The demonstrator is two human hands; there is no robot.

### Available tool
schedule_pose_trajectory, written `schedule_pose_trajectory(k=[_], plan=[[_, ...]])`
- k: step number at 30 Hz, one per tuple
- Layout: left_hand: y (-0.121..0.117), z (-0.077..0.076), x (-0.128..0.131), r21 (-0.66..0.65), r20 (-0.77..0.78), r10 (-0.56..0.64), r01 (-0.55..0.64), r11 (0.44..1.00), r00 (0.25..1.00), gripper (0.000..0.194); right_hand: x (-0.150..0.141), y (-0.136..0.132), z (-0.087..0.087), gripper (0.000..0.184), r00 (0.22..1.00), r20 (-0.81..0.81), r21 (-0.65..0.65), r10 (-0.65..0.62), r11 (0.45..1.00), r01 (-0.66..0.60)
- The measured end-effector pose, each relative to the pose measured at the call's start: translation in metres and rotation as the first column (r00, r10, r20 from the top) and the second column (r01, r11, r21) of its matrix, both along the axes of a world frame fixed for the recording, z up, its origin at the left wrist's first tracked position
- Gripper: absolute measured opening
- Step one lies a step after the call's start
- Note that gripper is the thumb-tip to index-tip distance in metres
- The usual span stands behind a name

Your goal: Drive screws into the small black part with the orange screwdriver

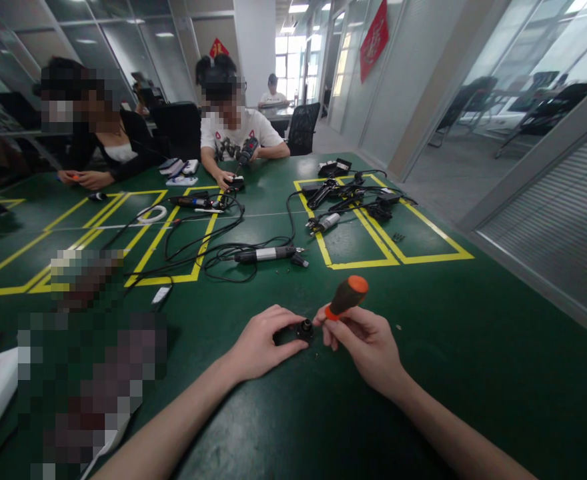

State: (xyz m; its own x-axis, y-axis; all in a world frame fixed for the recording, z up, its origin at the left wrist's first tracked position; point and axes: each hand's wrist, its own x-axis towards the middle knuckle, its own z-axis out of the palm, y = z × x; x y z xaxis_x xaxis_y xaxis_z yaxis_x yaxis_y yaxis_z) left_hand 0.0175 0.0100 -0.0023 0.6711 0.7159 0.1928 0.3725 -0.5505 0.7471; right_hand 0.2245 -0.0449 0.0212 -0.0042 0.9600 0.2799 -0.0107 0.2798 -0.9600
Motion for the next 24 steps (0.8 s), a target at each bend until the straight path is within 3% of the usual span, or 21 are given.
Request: schedule_pose_trajectory(k=[10, 16, 20, 24], plan=[[0.0, 0.005, -0.001, -0.026, 0.008, 0.01, -0.01, 1.0, 1.0, 0.026, 0.0, -0.001, -0.001, 0.026, 0.995, 0.027, -0.009, -0.091, 0.996, 0.091], [0.006, 0.007, -0.005, -0.196, 0.022, 0.014, -0.009, 0.981, 1.0, 0.018, -0.001, 0.0, 0.007, 0.035, 0.996, 0.071, 0.045, -0.061, 0.997, 0.058], [0.01, 0.006, -0.007, -0.313, 0.039, 0.015, -0.002, 0.95, 0.999, 0.021, -0.002, 0.0, 0.004, 0.026, 1.0, -0.006, 0.004, -0.016, 1.0, 0.016], [0.01, 0.007, -0.008, -0.338, 0.043, 0.017, -0.002, 0.941, 0.999, 0.031, 0.0, -0.002, -0.002, 0.022, 0.998, -0.022, -0.006, -0.062, 0.998, 0.062]])
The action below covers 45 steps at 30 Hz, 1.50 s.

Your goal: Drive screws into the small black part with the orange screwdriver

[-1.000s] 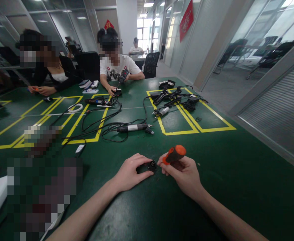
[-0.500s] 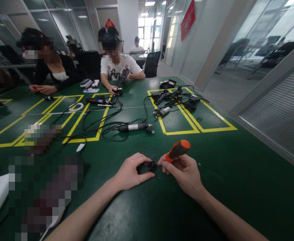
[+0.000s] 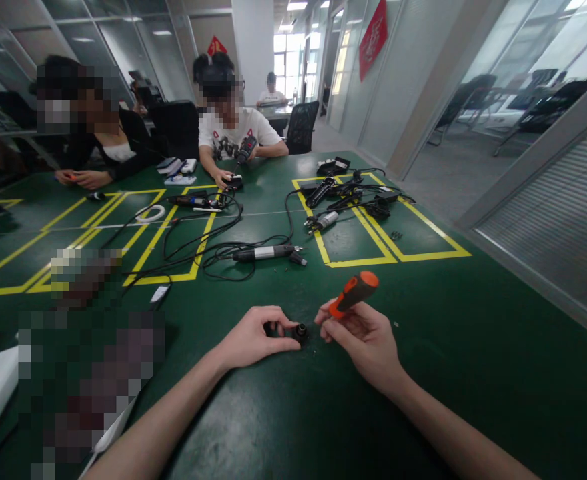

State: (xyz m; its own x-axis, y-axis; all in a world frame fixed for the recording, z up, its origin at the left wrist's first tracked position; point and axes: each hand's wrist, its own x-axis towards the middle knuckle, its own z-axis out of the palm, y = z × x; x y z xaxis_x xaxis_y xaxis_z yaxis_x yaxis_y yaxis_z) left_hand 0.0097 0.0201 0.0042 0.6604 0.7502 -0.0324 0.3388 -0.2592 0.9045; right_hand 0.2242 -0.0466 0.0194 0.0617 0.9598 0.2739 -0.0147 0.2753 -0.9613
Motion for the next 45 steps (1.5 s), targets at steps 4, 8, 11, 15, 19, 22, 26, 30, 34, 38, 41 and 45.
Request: schedule_pose_trajectory(k=[4, 8, 11, 15, 19, 22, 26, 30, 34, 38, 41, 45], plan=[[0.0, -0.001, 0.0, -0.005, 0.005, 0.013, -0.013, 1.0, 1.0, 0.04, 0.001, 0.0, -0.001, 0.02, 0.998, 0.041, 0.044, -0.05, 0.998, 0.048], [0.003, 0.0, -0.002, -0.015, 0.019, -0.023, 0.023, 1.0, 1.0, 0.041, 0.002, 0.001, 0.003, 0.02, 0.993, 0.084, 0.074, -0.088, 0.994, 0.082], [0.004, 0.001, -0.004, -0.039, 0.038, -0.046, 0.048, 0.998, 0.998, 0.041, 0.001, 0.002, 0.006, 0.024, 0.993, 0.09, 0.072, -0.07, 0.995, 0.064], [0.005, 0.001, -0.005, -0.075, 0.048, -0.033, 0.036, 0.997, 0.998, 0.042, 0.0, 0.0, 0.009, 0.018, 0.997, 0.068, 0.033, -0.023, 0.999, 0.021], [0.003, 0.0, -0.004, -0.071, 0.076, -0.032, 0.037, 0.997, 0.997, 0.036, 0.0, -0.002, 0.009, 0.017, 0.998, 0.067, 0.041, 0.019, 0.999, -0.022], [0.002, 0.0, -0.002, -0.05, 0.137, -0.031, 0.038, 0.998, 0.99, 0.029, 0.0, -0.003, 0.007, 0.018, 0.997, 0.073, 0.074, 0.0, 0.997, -0.005], [0.001, -0.001, 0.0, -0.117, 0.156, -0.013, 0.032, 0.993, 0.988, 0.027, 0.002, -0.003, 0.003, 0.025, 0.992, 0.119, 0.098, -0.043, 0.995, 0.031], [0.002, -0.003, 0.001, -0.319, 0.148, 0.001, 0.047, 0.946, 0.989, 0.026, 0.002, -0.001, 0.003, 0.028, 0.994, 0.097, 0.083, -0.056, 0.995, 0.048], [0.004, -0.003, 0.0, -0.36, 0.14, 0.027, 0.025, 0.933, 0.99, 0.024, 0.0, -0.001, 0.009, 0.033, 0.996, 0.09, 0.07, 0.007, 0.997, -0.014], [0.004, 0.001, -0.001, -0.358, 0.142, 0.0, 0.051, 0.932, 0.99, 0.021, 0.0, -0.003, 0.009, 0.035, 0.996, 0.059, 0.055, 0.065, 0.996, -0.068], [0.004, 0.002, -0.002, -0.331, 0.146, -0.026, 0.074, 0.941, 0.989, 0.018, 0.001, -0.003, 0.003, 0.028, 0.998, 0.03, 0.035, 0.064, 0.997, -0.065], [0.005, 0.002, -0.003, -0.281, 0.153, -0.072, 0.113, 0.953, 0.986, 0.021, 0.0, -0.003, -0.001, 0.025, 1.0, -0.017, 0.025, -0.002, 1.0, 0.002]])
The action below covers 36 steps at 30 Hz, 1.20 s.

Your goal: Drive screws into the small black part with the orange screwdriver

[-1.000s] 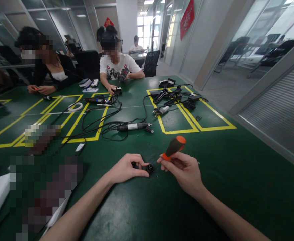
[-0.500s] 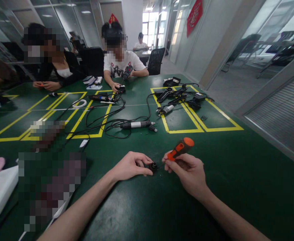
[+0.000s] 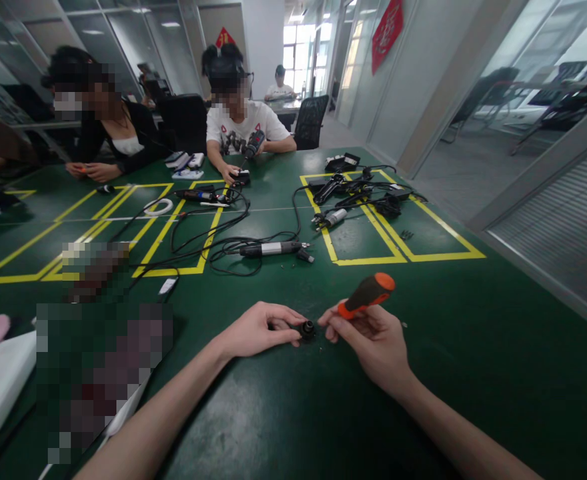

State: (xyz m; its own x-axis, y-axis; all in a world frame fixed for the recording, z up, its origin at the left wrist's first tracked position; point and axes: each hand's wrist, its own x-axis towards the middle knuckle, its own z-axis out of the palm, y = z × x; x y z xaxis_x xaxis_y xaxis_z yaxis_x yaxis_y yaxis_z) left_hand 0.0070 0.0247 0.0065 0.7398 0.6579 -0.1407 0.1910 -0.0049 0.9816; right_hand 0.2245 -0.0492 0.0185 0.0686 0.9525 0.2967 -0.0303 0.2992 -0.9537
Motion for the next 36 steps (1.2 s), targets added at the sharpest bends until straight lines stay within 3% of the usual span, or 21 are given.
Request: schedule_pose_trajectory(k=[9, 13, 18, 23, 29, 36], plan=[[-0.0055, -0.0024, 0.0021, 0.077, -0.078, 0.059, -0.053, 0.996, 0.995, 0.045, -0.0012, 0.0021, 0.0092, 0.029, 0.999, 0.042, 0.03, 0.011, 0.999, -0.012], [-0.0061, -0.002, 0.004, 0.079, -0.095, 0.079, -0.072, 0.994, 0.992, 0.04, -0.0019, 0.0014, 0.0062, 0.028, 0.999, 0.016, 0.006, 0.042, 0.999, -0.042], [-0.0039, -0.0027, 0.0047, 0.093, -0.103, 0.082, -0.073, 0.993, 0.991, 0.036, -0.0008, 0.001, 0.0048, 0.022, 0.999, 0.043, 0.008, -0.015, 1.0, 0.015], [-0.0043, -0.005, 0.0043, 0.113, -0.098, 0.085, -0.074, 0.991, 0.992, 0.035, -0.0008, 0.0026, 0.0094, 0.04, 0.995, 0.1, 0.039, 0.012, 0.999, -0.016], [-0.005, -0.0054, 0.0043, 0.125, -0.103, 0.085, -0.072, 0.99, 0.991, 0.037, -0.0015, 0.0007, 0.0055, 0.027, 0.996, -0.03, -0.021, 0.088, 0.996, -0.088], [-0.0051, -0.004, 0.0038, 0.142, -0.125, 0.083, -0.065, 0.988, 0.989, 0.037, -0.0007, -0.0002, 0.0055, 0.017, 0.998, 0.07, 0.001, -0.009, 1.0, 0.009]])
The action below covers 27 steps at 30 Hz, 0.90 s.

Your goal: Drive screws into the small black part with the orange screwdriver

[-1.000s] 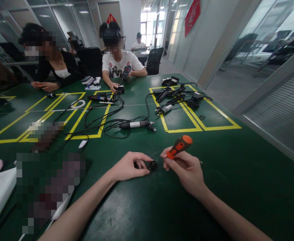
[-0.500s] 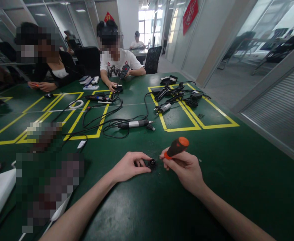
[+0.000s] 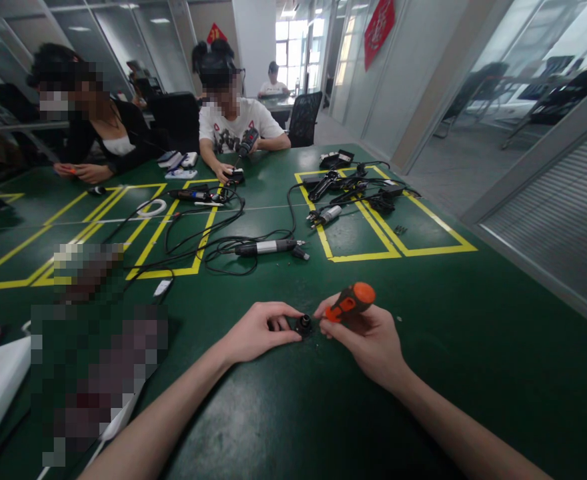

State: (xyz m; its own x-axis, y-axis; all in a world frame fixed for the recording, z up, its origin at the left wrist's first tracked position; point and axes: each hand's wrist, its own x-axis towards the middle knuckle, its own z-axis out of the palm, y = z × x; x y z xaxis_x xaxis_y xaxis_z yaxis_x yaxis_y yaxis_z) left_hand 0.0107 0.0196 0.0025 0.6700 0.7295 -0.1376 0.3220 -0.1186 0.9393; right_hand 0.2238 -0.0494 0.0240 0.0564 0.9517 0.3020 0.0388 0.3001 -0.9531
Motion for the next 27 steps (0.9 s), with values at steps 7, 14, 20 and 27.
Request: schedule_pose_trajectory(k=[7, 14, 20, 27], plan=[[-0.0007, -0.001, 0.0, -0.004, 0.009, 0.004, -0.004, 1.0, 1.0, 0.035, -0.0022, 0.0021, 0.0045, 0.019, 0.998, -0.043, 0.023, 0.035, 0.999, -0.034], [-0.0003, -0.0005, 0.0007, 0.004, 0.003, 0.008, -0.008, 1.0, 1.0, 0.037, -0.0006, -0.0002, 0.0034, 0.022, 1.0, -0.004, -0.009, -0.027, 1.0, 0.027], [-0.003, -0.0007, 0.0029, 0.024, -0.018, 0.044, -0.043, 0.999, 0.999, 0.039, -0.0005, 0.0015, 0.0025, 0.029, 0.999, -0.054, -0.02, 0.0, 1.0, -0.002], [-0.0045, -0.0004, 0.0035, 0.049, -0.029, 0.045, -0.043, 0.998, 0.999, 0.033, -0.0007, 0.0004, 0.0032, 0.029, 1.0, 0.005, 0.023, -0.024, 0.999, 0.024]])
